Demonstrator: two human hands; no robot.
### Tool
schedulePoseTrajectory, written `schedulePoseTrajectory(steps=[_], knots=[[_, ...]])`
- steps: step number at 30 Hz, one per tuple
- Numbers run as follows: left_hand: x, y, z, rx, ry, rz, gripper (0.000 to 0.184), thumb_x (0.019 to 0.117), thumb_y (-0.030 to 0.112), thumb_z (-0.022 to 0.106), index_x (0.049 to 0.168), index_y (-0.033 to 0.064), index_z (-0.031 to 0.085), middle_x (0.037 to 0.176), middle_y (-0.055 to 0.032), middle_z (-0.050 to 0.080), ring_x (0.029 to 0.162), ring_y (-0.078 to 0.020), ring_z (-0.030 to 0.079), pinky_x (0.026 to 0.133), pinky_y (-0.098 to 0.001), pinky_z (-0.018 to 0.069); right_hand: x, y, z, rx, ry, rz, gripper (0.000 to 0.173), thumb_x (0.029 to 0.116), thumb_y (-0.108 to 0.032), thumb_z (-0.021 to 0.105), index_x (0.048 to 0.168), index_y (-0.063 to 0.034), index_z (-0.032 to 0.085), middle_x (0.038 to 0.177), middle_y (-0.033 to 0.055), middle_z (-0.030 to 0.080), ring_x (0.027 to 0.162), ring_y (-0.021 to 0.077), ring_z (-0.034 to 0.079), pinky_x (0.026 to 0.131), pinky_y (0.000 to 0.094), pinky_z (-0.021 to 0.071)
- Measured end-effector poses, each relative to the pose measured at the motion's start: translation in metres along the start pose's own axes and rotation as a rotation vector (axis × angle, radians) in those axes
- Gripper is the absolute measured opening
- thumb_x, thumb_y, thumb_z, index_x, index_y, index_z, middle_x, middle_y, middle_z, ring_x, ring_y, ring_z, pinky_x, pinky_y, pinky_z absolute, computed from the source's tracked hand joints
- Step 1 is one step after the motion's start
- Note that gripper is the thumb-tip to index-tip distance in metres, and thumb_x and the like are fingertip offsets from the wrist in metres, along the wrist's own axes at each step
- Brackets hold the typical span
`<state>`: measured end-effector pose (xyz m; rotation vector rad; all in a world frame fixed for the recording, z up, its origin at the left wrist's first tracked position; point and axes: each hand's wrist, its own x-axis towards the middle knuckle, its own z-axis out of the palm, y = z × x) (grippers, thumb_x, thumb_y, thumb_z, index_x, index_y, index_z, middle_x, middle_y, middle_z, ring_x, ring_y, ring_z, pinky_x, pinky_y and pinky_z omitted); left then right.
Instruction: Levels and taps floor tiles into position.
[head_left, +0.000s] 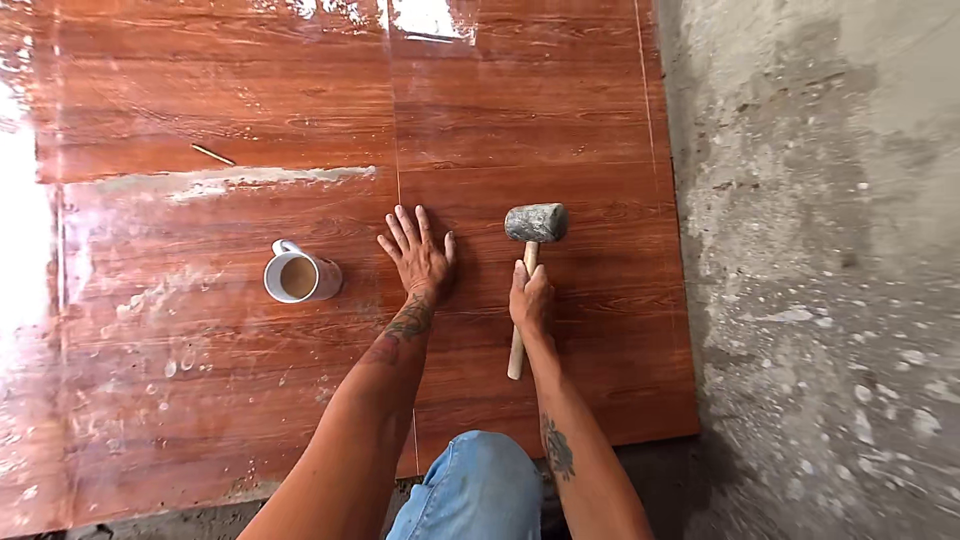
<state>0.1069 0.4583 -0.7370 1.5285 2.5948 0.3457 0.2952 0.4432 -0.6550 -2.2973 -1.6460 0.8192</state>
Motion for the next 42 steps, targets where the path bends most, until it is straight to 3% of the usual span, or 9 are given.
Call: schedulePoseTrajectory(steps=[2, 5, 9, 19, 22, 26, 35, 39, 42], knots=[[-0.002, 0.0, -0.003, 0.009, -0.006, -0.005, 0.084, 0.0981, 0.069, 0.025, 0.165, 0.0177, 0.022, 0.172, -0.0183, 0.01, 0.158, -0.0406, 0.009, 0.12, -0.072, 0.0073, 0.006, -0.006, -0.01, -0.017, -0.045, 0.048, 0.057, 0.1088, -0.054, 0.036, 0.119, -0.0033, 0.059, 0.094, 0.0214, 0.068, 0.089, 0.039, 0.07, 0.074, 0.0581, 0.0557], [-0.001, 0.002, -0.01, 0.022, -0.052, -0.012, 0.087, 0.0972, 0.071, 0.025, 0.165, 0.0175, 0.02, 0.172, -0.0187, 0.01, 0.158, -0.0413, 0.009, 0.12, -0.0716, 0.007, 0.014, -0.012, -0.013, 0.002, 0.03, 0.059, 0.057, 0.1085, -0.055, 0.035, 0.121, -0.0046, 0.059, 0.093, 0.02, 0.069, 0.087, 0.0374, 0.071, 0.071, 0.0573, 0.0568], [0.001, 0.002, -0.003, 0.003, -0.038, -0.009, 0.088, 0.0959, 0.072, 0.026, 0.165, 0.0183, 0.021, 0.171, -0.0187, 0.011, 0.158, -0.041, 0.009, 0.119, -0.0721, 0.0062, 0.045, -0.014, -0.022, 0.021, 0.009, 0.129, 0.05, 0.1087, -0.049, 0.043, 0.118, -0.003, 0.062, 0.102, 0.0193, 0.07, 0.098, 0.0349, 0.071, 0.083, 0.055, 0.0558], [0.003, -0.002, -0.003, -0.008, -0.089, -0.012, 0.092, 0.0947, 0.074, 0.022, 0.166, 0.0177, 0.012, 0.173, -0.0168, 0.002, 0.159, -0.0379, 0.001, 0.119, -0.0724, 0.0026, 0.08, -0.008, -0.031, 0.013, 0.141, 0.166, 0.048, 0.1089, -0.048, 0.042, 0.118, -0.005, 0.061, 0.1, 0.0168, 0.071, 0.095, 0.0325, 0.072, 0.08, 0.0528, 0.0567], [0.002, -0.001, -0.004, -0.003, -0.088, -0.018, 0.092, 0.0944, 0.075, 0.022, 0.166, 0.018, 0.012, 0.173, -0.0171, 0.002, 0.159, -0.0381, 0.001, 0.119, -0.0722, 0.003, 0.091, -0.004, -0.045, -0.001, 0.072, 0.204, 0.05, 0.109, -0.049, 0.041, 0.123, -0.005, 0.061, 0.111, 0.0184, 0.071, 0.105, 0.0344, 0.07, 0.087, 0.0555, 0.0551], [0.002, 0.0, -0.003, 0.011, -0.088, -0.02, 0.094, 0.0936, 0.075, 0.021, 0.166, 0.0163, 0.01, 0.173, -0.0172, 0.001, 0.159, -0.0389, 0.002, 0.119, -0.0725, 0.0039, 0.097, 0.006, -0.049, 0.0, 0.158, 0.2, 0.048, 0.1092, -0.047, 0.042, 0.123, -0.0044, 0.06, 0.104, 0.0181, 0.072, 0.099, 0.0343, 0.071, 0.083, 0.0537, 0.0565], [0.002, 0.002, -0.006, 0.026, -0.089, -0.027, 0.093, 0.0948, 0.074, 0.019, 0.166, 0.0159, 0.01, 0.172, -0.0186, 0.002, 0.159, -0.0388, 0.002, 0.119, -0.0725, 0.0044, 0.12, 0.031, -0.073, 0.02, 0.141, 0.264, 0.05, 0.1091, -0.046, 0.043, 0.127, -0.0024, 0.06, 0.115, 0.0206, 0.07, 0.109, 0.0364, 0.068, 0.091, 0.0569, 0.0533], [0.003, 0.004, -0.006, 0.024, -0.081, -0.034, 0.093, 0.0945, 0.074, 0.02, 0.166, 0.0162, 0.01, 0.172, -0.0182, 0.002, 0.159, -0.0389, 0.002, 0.119, -0.0722, 0.0046, 0.123, 0.039, -0.074, 0.033, 0.238, 0.284, 0.048, 0.1093, -0.045, 0.044, 0.125, -0.0023, 0.059, 0.112, 0.0203, 0.07, 0.107, 0.0356, 0.069, 0.091, 0.0541, 0.0541], [0.002, 0.003, -0.008, 0.026, -0.081, -0.032, 0.092, 0.095, 0.074, 0.02, 0.166, 0.0157, 0.011, 0.172, -0.0186, 0.002, 0.159, -0.0389, 0.003, 0.119, -0.0718, 0.005, 0.127, 0.045, -0.086, 0.035, 0.177, 0.317, 0.05, 0.1093, -0.047, 0.042, 0.125, -0.0026, 0.06, 0.113, 0.0207, 0.069, 0.105, 0.0353, 0.07, 0.089, 0.0546, 0.0555]])
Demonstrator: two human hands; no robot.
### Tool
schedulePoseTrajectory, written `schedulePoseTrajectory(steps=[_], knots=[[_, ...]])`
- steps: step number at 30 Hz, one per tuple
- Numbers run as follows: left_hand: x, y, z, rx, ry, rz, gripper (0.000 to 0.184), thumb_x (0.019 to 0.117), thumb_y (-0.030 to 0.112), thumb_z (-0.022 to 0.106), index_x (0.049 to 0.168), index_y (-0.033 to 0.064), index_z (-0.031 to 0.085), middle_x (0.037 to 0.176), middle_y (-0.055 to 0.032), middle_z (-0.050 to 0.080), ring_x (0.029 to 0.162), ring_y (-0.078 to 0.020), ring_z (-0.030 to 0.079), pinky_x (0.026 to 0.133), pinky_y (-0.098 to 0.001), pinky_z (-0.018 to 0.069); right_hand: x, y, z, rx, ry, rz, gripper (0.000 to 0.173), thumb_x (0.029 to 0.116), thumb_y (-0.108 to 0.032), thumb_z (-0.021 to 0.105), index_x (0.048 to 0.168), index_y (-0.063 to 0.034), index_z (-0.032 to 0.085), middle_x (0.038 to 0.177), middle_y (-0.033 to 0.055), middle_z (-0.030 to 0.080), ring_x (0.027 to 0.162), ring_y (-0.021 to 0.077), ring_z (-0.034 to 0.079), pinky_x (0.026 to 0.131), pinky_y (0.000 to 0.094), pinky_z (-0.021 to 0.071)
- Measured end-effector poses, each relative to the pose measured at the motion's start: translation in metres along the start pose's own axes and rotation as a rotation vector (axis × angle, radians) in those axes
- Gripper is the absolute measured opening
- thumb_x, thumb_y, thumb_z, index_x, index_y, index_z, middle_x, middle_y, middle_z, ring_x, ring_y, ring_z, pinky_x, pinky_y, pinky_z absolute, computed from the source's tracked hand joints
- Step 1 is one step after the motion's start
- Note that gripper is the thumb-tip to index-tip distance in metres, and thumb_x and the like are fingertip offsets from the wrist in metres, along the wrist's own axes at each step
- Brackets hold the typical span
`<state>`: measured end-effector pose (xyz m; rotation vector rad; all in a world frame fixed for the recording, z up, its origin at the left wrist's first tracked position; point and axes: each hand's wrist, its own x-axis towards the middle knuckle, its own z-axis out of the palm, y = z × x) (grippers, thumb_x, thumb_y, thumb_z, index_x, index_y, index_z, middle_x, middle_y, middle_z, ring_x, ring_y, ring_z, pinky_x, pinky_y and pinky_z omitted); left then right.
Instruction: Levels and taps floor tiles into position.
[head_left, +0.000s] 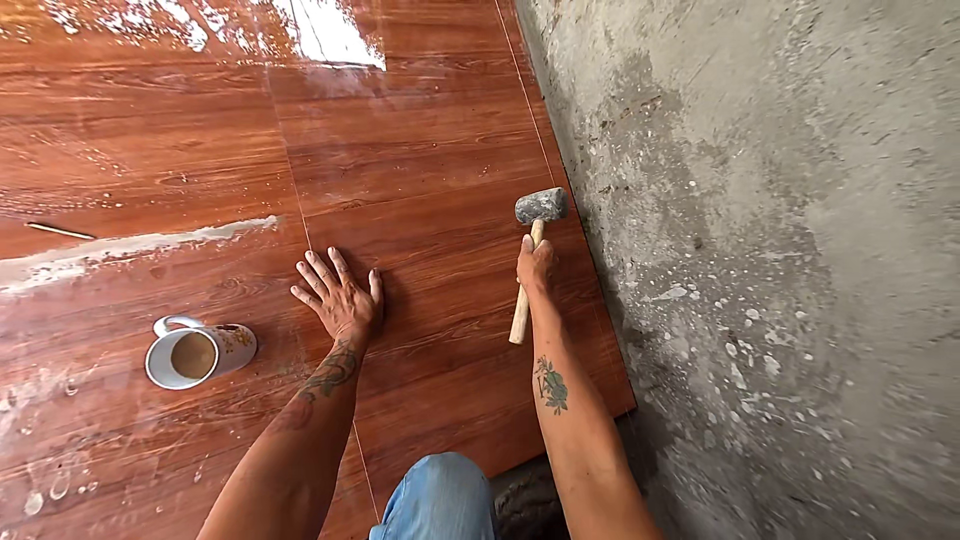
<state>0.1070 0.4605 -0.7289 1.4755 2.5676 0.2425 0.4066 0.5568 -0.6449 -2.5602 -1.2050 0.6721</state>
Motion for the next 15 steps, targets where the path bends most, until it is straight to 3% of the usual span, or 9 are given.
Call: schedulePoseTrajectory(steps=[4, 8, 11, 15], knots=[[0.0, 0.002, 0.0, 0.007, -0.007, -0.007, 0.092, 0.0948, 0.074, 0.02, 0.166, 0.0158, 0.011, 0.172, -0.0186, 0.002, 0.159, -0.0388, 0.002, 0.119, -0.0716, 0.0041, -0.002, 0.011, 0.006, 0.017, 0.086, 0.007, 0.049, 0.1093, -0.045, 0.043, 0.126, -0.0023, 0.06, 0.111, 0.0206, 0.07, 0.106, 0.0356, 0.069, 0.09, 0.0543, 0.0545], [0.0, 0.002, 0.0, 0.011, -0.01, -0.007, 0.093, 0.0948, 0.074, 0.02, 0.166, 0.0154, 0.01, 0.172, -0.019, 0.002, 0.159, -0.0386, 0.002, 0.119, -0.0715, 0.0049, 0.005, 0.016, -0.012, 0.007, 0.047, 0.027, 0.051, 0.109, -0.048, 0.042, 0.122, -0.0025, 0.06, 0.107, 0.0199, 0.07, 0.097, 0.0344, 0.071, 0.082, 0.0535, 0.0573], [0.001, 0.002, -0.001, 0.005, -0.013, -0.011, 0.092, 0.0949, 0.073, 0.02, 0.166, 0.0152, 0.01, 0.172, -0.0184, 0.001, 0.159, -0.0383, 0.001, 0.119, -0.0712, 0.0037, 0.0, 0.025, -0.001, 0.047, 0.107, 0.022, 0.047, 0.1096, -0.041, 0.045, 0.125, 0.0017, 0.06, 0.112, 0.0232, 0.069, 0.107, 0.0362, 0.068, 0.092, 0.0533, 0.0533], [0.002, 0.006, -0.002, 0.008, -0.013, -0.006, 0.092, 0.0952, 0.073, 0.019, 0.166, 0.0153, 0.01, 0.172, -0.018, 0.001, 0.159, -0.0378, 0.001, 0.12, -0.0706, 0.0041, -0.007, 0.027, -0.006, 0.095, 0.053, 0.077, 0.054, 0.1087, -0.053, 0.038, 0.125, -0.0052, 0.058, 0.101, 0.0186, 0.07, 0.09, 0.0337, 0.072, 0.076, 0.0541, 0.0584]])
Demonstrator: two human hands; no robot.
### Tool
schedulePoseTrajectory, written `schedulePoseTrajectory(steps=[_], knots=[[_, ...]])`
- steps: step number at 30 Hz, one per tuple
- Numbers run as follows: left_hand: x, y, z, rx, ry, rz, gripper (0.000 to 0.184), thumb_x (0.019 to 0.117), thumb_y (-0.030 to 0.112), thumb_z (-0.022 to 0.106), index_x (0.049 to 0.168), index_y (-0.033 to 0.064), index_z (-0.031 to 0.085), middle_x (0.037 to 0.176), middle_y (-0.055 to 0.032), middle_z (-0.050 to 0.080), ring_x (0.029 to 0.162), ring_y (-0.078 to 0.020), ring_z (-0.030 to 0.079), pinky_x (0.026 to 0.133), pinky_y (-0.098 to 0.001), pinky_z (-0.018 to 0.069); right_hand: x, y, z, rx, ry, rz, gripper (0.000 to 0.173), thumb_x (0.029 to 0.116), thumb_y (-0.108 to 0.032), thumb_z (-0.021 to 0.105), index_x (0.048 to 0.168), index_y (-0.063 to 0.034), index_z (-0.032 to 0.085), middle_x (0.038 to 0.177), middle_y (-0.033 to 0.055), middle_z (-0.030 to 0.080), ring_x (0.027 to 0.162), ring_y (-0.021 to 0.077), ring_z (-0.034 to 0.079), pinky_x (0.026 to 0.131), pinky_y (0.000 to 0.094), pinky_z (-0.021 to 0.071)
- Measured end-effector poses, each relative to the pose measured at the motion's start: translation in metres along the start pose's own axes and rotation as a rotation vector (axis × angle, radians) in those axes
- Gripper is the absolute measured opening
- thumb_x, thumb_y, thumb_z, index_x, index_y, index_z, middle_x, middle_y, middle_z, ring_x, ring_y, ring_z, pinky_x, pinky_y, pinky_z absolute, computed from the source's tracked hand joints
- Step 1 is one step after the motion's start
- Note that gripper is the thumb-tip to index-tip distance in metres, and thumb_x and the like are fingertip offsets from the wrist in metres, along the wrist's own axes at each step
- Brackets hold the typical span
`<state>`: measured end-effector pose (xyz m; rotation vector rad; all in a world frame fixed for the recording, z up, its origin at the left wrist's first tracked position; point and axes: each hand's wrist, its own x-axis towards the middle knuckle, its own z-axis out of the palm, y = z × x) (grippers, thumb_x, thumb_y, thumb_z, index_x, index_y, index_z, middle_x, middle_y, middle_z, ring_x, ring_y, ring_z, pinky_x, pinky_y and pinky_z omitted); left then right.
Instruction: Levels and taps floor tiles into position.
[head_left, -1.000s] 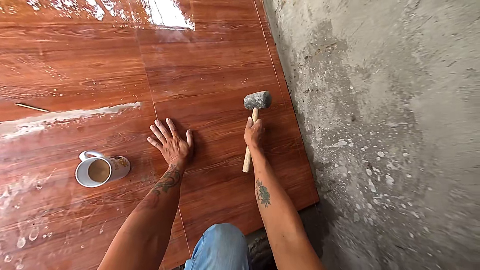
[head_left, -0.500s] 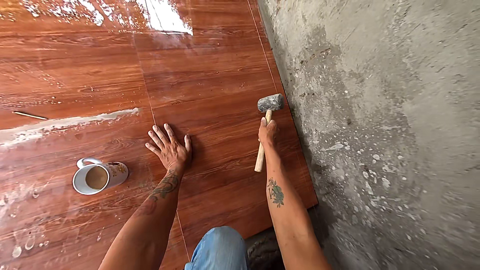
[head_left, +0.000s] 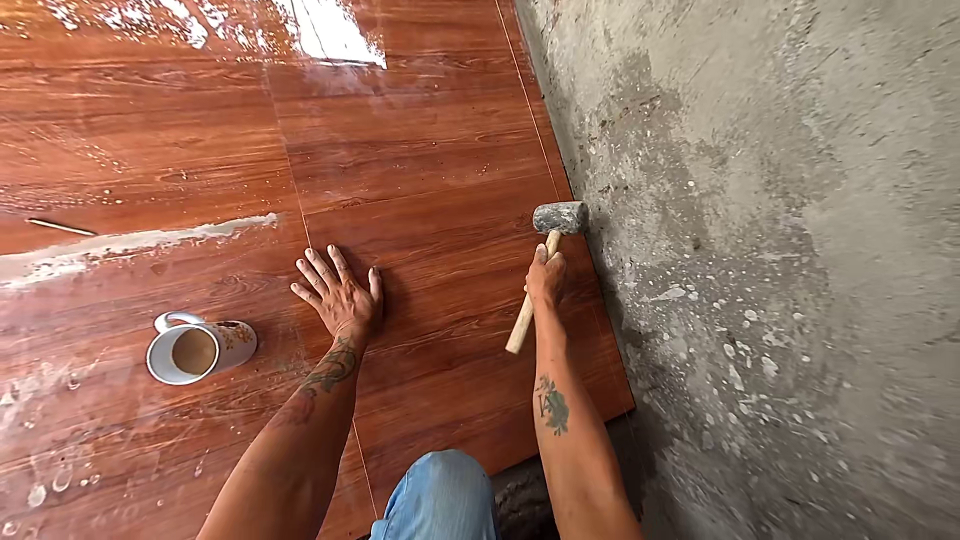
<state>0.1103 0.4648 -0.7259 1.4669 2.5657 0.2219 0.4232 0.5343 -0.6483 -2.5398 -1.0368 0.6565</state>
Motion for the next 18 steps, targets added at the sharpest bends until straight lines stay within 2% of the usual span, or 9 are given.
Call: schedulePoseTrajectory(steps=[2, 3, 6, 8, 11, 12, 15, 18], knots=[[0.0, -0.002, 0.002, 0.003, 0.008, -0.001, 0.091, 0.0955, 0.072, 0.02, 0.166, 0.0155, 0.01, 0.172, -0.018, 0.001, 0.159, -0.0377, 0.001, 0.12, -0.0709, 0.0037, -0.024, 0.0, 0.01, -0.03, -0.014, -0.063, 0.057, 0.1088, -0.054, 0.035, 0.13, -0.0044, 0.055, 0.109, 0.0216, 0.069, 0.101, 0.038, 0.069, 0.083, 0.0578, 0.0558], [-0.002, -0.004, 0.002, 0.006, 0.016, 0.001, 0.09, 0.0957, 0.072, 0.02, 0.166, 0.0159, 0.01, 0.172, -0.0175, 0.001, 0.159, -0.0377, 0.002, 0.12, -0.0709, 0.0039, -0.032, -0.001, 0.015, -0.066, -0.039, -0.088, 0.056, 0.1091, -0.052, 0.037, 0.128, -0.003, 0.056, 0.11, 0.0227, 0.068, 0.103, 0.0393, 0.069, 0.085, 0.0583, 0.055], [0.002, -0.002, 0.005, -0.002, 0.052, 0.02, 0.091, 0.096, 0.072, 0.02, 0.166, 0.0149, 0.012, 0.172, -0.0198, 0.003, 0.159, -0.04, 0.005, 0.119, -0.0713, 0.0052, -0.042, -0.021, 0.018, -0.105, -0.09, -0.13, 0.053, 0.1093, -0.05, 0.039, 0.124, -0.0033, 0.059, 0.105, 0.0211, 0.07, 0.098, 0.0365, 0.07, 0.083, 0.0557, 0.0565], [0.002, -0.005, 0.008, -0.001, 0.065, 0.03, 0.091, 0.0964, 0.072, 0.022, 0.166, 0.013, 0.014, 0.171, -0.0226, 0.005, 0.158, -0.0419, 0.006, 0.119, -0.0726, 0.0062, -0.061, -0.026, 0.031, -0.103, -0.101, -0.184, 0.049, 0.1094, -0.046, 0.042, 0.124, -0.003, 0.06, 0.103, 0.0196, 0.071, 0.098, 0.0347, 0.071, 0.085, 0.0532, 0.0569], [0.001, -0.007, 0.01, 0.019, 0.086, 0.023, 0.091, 0.0957, 0.072, 0.022, 0.165, 0.0139, 0.017, 0.171, -0.0213, 0.007, 0.158, -0.041, 0.007, 0.12, -0.0713, 0.0055, -0.081, -0.042, 0.04, -0.191, -0.187, -0.239, 0.045, 0.109, -0.045, 0.044, 0.12, -0.0055, 0.062, 0.101, 0.0155, 0.073, 0.1, 0.0305, 0.072, 0.086, 0.0481, 0.057], [0.002, -0.007, 0.009, 0.023, 0.092, 0.022, 0.091, 0.0953, 0.073, 0.021, 0.165, 0.0139, 0.018, 0.171, -0.0213, 0.008, 0.158, -0.041, 0.008, 0.12, -0.071, 0.0054, -0.087, -0.049, 0.041, -0.196, -0.219, -0.245, 0.046, 0.1093, -0.046, 0.043, 0.12, -0.0061, 0.062, 0.103, 0.0152, 0.072, 0.101, 0.0299, 0.071, 0.086, 0.0483, 0.0565], [0.002, -0.006, 0.007, 0.033, 0.086, 0.02, 0.092, 0.0951, 0.073, 0.02, 0.165, 0.0127, 0.02, 0.171, -0.0221, 0.01, 0.158, -0.0421, 0.011, 0.121, -0.0703, 0.006, -0.104, -0.052, 0.059, -0.21, -0.222, -0.33, 0.045, 0.1089, -0.045, 0.043, 0.119, -0.006, 0.064, 0.096, 0.0137, 0.073, 0.093, 0.029, 0.073, 0.08, 0.0484, 0.0582], [0.001, -0.008, 0.007, 0.034, 0.074, 0.009, 0.092, 0.095, 0.073, 0.021, 0.165, 0.0126, 0.02, 0.171, -0.0216, 0.01, 0.158, -0.0426, 0.01, 0.121, -0.0702, 0.0055, -0.114, -0.064, 0.06, -0.242, -0.296, -0.354, 0.046, 0.109, -0.046, 0.042, 0.119, -0.0066, 0.063, 0.099, 0.0131, 0.073, 0.097, 0.0277, 0.073, 0.083, 0.0476, 0.0573]])
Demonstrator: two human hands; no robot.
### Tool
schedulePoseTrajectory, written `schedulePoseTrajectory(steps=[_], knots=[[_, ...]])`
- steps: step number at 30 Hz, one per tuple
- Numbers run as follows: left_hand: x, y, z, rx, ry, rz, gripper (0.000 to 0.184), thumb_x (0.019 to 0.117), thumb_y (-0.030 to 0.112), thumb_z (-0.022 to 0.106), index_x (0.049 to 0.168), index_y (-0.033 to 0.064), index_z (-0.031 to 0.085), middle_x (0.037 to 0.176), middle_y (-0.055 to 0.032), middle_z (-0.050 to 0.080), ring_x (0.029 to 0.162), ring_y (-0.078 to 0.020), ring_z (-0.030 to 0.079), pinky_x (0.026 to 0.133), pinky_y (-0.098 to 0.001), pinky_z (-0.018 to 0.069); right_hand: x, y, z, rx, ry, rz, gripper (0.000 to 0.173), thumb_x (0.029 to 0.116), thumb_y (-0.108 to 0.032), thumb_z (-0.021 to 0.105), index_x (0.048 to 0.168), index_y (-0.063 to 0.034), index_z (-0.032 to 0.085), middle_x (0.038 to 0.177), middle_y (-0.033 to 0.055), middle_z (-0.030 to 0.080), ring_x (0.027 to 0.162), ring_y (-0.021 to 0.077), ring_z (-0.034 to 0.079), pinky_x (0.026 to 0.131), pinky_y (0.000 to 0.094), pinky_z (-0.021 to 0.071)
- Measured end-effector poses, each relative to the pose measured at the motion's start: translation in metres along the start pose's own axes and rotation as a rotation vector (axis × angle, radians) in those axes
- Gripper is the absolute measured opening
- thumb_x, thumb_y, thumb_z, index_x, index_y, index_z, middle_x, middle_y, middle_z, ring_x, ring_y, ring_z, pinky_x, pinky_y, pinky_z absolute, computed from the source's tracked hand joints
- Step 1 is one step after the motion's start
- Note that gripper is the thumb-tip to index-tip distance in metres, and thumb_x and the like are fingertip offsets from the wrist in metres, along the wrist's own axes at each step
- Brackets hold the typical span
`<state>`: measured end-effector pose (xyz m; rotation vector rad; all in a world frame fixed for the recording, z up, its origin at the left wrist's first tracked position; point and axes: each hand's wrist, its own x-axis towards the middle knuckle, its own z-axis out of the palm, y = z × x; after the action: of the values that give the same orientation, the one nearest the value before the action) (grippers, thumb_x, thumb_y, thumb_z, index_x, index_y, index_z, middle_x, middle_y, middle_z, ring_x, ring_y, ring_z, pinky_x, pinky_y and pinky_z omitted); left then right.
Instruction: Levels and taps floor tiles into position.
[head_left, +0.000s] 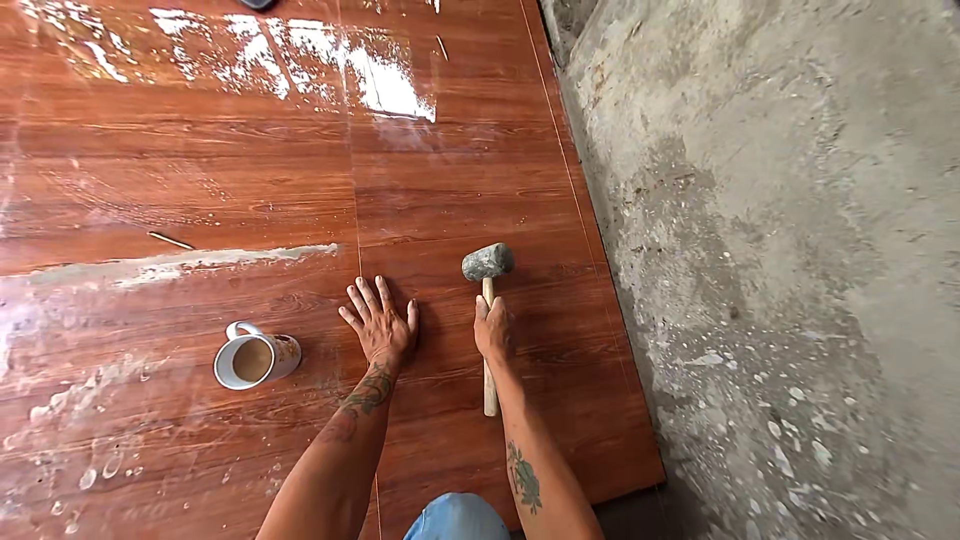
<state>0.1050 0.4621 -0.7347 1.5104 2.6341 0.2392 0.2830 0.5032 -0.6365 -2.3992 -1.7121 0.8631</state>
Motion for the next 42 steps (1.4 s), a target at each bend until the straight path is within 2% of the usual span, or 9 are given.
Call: schedulePoseTrajectory(steps=[3, 6, 8, 12, 17, 20, 24, 36, 42], knots=[[0.001, 0.001, -0.001, 0.005, -0.008, 0.0, 0.093, 0.0951, 0.073, 0.021, 0.165, 0.0122, 0.019, 0.171, -0.0216, 0.008, 0.158, -0.0424, 0.009, 0.12, -0.0706, 0.006, -0.006, -0.004, 0.014, -0.015, 0.037, -0.046, 0.046, 0.1086, -0.046, 0.043, 0.119, -0.0066, 0.063, 0.095, 0.0126, 0.073, 0.092, 0.0283, 0.074, 0.079, 0.0472, 0.0585], [-0.001, 0.003, 0.0, -0.037, 0.016, 0.008, 0.092, 0.0952, 0.071, 0.026, 0.165, 0.0117, 0.018, 0.171, -0.0226, 0.007, 0.158, -0.0417, 0.007, 0.12, -0.0714, 0.007, -0.008, -0.014, 0.008, -0.042, -0.064, -0.075, 0.047, 0.1087, -0.046, 0.043, 0.121, -0.005, 0.063, 0.103, 0.0165, 0.072, 0.101, 0.0319, 0.072, 0.087, 0.0506, 0.0568], [-0.002, 0.0, 0.003, -0.053, 0.042, 0.008, 0.091, 0.0955, 0.07, 0.029, 0.165, 0.0124, 0.018, 0.171, -0.0223, 0.006, 0.159, -0.0401, 0.006, 0.121, -0.0709, 0.006, -0.012, -0.021, 0.015, -0.058, -0.033, -0.13, 0.047, 0.1084, -0.047, 0.043, 0.115, -0.0055, 0.064, 0.097, 0.0154, 0.072, 0.095, 0.0311, 0.073, 0.083, 0.0493, 0.0575], [-0.003, -0.003, 0.005, -0.021, 0.04, 0.005, 0.089, 0.0968, 0.07, 0.025, 0.165, 0.0133, 0.018, 0.172, -0.0196, 0.007, 0.159, -0.038, 0.005, 0.122, -0.069, 0.0059, -0.019, -0.039, 0.025, -0.101, -0.11, -0.166, 0.046, 0.1086, -0.047, 0.043, 0.116, -0.0062, 0.062, 0.099, 0.0164, 0.072, 0.099, 0.0326, 0.072, 0.084, 0.0513, 0.0564], [-0.002, -0.003, 0.005, -0.031, -0.005, 0.002, 0.077, 0.1002, 0.057, 0.022, 0.166, 0.0163, 0.016, 0.173, -0.0158, 0.004, 0.16, -0.0355, 0.002, 0.121, -0.0689, 0.0033, -0.022, -0.052, 0.039, -0.109, -0.121, -0.225, 0.048, 0.1086, -0.048, 0.043, 0.122, -0.0052, 0.061, 0.1, 0.0175, 0.072, 0.1, 0.0341, 0.072, 0.085, 0.0525, 0.0568], [-0.001, -0.003, 0.005, -0.036, -0.014, -0.001, 0.074, 0.1008, 0.053, 0.021, 0.166, 0.0179, 0.017, 0.173, -0.0153, 0.005, 0.16, -0.0351, 0.002, 0.122, -0.0685, 0.0022, -0.021, -0.064, 0.035, -0.103, -0.118, -0.247, 0.046, 0.1084, -0.048, 0.043, 0.117, -0.0063, 0.061, 0.099, 0.0174, 0.071, 0.098, 0.0349, 0.071, 0.082, 0.0538, 0.0564], [-0.002, -0.004, 0.004, -0.037, -0.024, -0.005, 0.074, 0.1002, 0.051, 0.022, 0.166, 0.0172, 0.017, 0.173, -0.0152, 0.005, 0.16, -0.0349, 0.003, 0.122, -0.068, 0.0021, -0.022, -0.065, 0.044, -0.124, -0.14, -0.295, 0.048, 0.1084, -0.048, 0.044, 0.121, -0.0048, 0.061, 0.099, 0.0188, 0.072, 0.098, 0.0366, 0.072, 0.084, 0.0543, 0.0563], [-0.003, -0.004, 0.005, -0.032, -0.027, -0.003, 0.073, 0.1025, 0.053, 0.02, 0.166, 0.017, 0.015, 0.173, -0.0149, 0.004, 0.16, -0.0349, 0.002, 0.122, -0.0676, 0.0016, -0.03, -0.066, 0.05, -0.129, -0.125, -0.308, 0.047, 0.1082, -0.048, 0.044, 0.119, -0.0061, 0.061, 0.096, 0.0172, 0.072, 0.095, 0.0348, 0.072, 0.081, 0.0531, 0.0568], [-0.005, -0.005, 0.008, -0.093, 0.006, -0.009, 0.067, 0.1037, 0.039, 0.021, 0.164, 0.0111, 0.021, 0.172, -0.0098, 0.014, 0.16, -0.0282, 0.008, 0.124, -0.0639, 0.0021, -0.03, -0.061, 0.045, -0.119, -0.1, -0.303, 0.046, 0.1082, -0.049, 0.043, 0.118, -0.0067, 0.06, 0.093, 0.0158, 0.071, 0.092, 0.034, 0.073, 0.078, 0.0521, 0.0575]])
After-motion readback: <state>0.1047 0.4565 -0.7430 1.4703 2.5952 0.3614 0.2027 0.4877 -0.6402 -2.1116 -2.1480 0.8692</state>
